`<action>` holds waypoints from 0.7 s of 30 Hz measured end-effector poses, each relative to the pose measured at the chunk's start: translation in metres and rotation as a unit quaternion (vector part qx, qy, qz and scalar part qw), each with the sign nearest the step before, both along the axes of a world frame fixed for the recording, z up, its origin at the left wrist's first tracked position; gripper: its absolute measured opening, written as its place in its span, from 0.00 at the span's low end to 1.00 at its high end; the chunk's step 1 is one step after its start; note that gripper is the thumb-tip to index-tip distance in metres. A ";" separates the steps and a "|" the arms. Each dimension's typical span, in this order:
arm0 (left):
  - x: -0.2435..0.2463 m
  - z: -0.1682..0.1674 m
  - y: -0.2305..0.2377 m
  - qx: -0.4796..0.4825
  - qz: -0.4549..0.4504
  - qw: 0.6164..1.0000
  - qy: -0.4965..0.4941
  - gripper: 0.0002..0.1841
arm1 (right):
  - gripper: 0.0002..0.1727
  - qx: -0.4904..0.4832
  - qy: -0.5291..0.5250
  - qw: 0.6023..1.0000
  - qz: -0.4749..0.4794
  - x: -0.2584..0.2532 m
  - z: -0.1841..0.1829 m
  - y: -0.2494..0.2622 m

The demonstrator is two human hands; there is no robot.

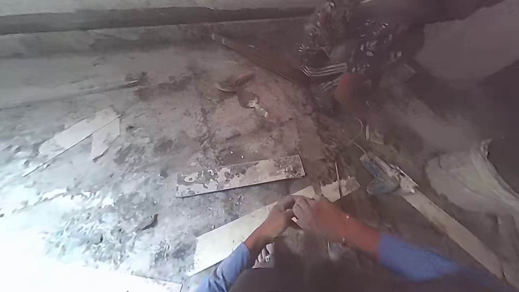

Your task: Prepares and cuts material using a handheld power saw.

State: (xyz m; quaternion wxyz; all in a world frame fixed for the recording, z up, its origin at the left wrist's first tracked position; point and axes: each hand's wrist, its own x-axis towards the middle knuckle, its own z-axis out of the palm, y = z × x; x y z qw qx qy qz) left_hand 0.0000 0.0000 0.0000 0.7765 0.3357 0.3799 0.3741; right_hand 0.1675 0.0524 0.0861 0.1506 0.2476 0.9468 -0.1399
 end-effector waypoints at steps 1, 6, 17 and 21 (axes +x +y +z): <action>-0.008 -0.006 -0.004 -0.019 0.012 1.000 -0.013 0.19 | 0.13 -0.034 -0.007 0.999 -0.024 -0.010 -0.003 -0.002; -0.027 -0.030 0.000 -0.011 0.046 0.999 -0.013 0.17 | 0.14 -0.048 -0.034 0.997 -0.055 -0.034 -0.011 0.013; -0.035 -0.047 0.029 -0.075 0.102 0.989 0.082 0.13 | 0.13 0.088 0.167 0.971 -0.145 -0.018 -0.092 0.023; -0.043 -0.063 0.044 -0.008 0.010 0.974 0.225 0.20 | 0.26 0.087 0.128 0.938 -0.309 0.018 -0.113 0.039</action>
